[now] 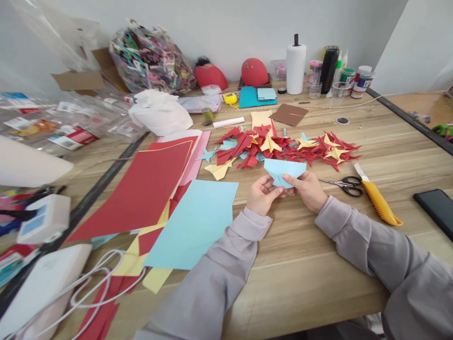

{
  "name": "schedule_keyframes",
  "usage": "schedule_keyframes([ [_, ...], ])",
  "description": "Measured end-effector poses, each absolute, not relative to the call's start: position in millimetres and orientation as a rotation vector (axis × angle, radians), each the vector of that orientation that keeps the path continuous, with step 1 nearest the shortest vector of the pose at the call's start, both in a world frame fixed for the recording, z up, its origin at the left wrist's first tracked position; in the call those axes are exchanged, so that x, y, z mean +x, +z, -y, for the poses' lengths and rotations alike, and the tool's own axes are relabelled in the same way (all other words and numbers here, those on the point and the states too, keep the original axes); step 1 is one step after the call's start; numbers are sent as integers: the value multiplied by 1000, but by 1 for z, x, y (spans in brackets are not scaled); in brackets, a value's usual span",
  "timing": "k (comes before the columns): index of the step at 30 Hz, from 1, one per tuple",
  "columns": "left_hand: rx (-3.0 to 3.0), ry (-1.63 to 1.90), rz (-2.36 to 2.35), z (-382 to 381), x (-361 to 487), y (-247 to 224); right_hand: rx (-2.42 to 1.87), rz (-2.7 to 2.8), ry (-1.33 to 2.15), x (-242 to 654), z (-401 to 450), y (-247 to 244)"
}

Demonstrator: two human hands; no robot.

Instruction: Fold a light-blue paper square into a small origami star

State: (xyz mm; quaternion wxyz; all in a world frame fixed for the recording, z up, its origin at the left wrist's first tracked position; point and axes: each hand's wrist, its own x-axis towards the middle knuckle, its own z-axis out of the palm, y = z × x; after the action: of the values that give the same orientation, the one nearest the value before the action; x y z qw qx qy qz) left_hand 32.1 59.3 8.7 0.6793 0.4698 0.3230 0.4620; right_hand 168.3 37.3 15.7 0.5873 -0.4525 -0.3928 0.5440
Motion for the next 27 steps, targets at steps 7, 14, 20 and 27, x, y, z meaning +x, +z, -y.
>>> schedule_keyframes([
  [7, 1095, 1031, -743, -58, 33, 10, -1035, 925, 1272, 167, -36, 18],
  [14, 1107, 1005, -770, -58, 34, 14, -1027, 963, 1295, 166, -34, 21],
  [20, 1103, 990, -793, -55, 34, 17, -1084, 894, 1306, 168, -36, 18],
  [27, 1102, 1023, -820, -55, 35, 16, -1090, 883, 1271, 168, -37, 17],
])
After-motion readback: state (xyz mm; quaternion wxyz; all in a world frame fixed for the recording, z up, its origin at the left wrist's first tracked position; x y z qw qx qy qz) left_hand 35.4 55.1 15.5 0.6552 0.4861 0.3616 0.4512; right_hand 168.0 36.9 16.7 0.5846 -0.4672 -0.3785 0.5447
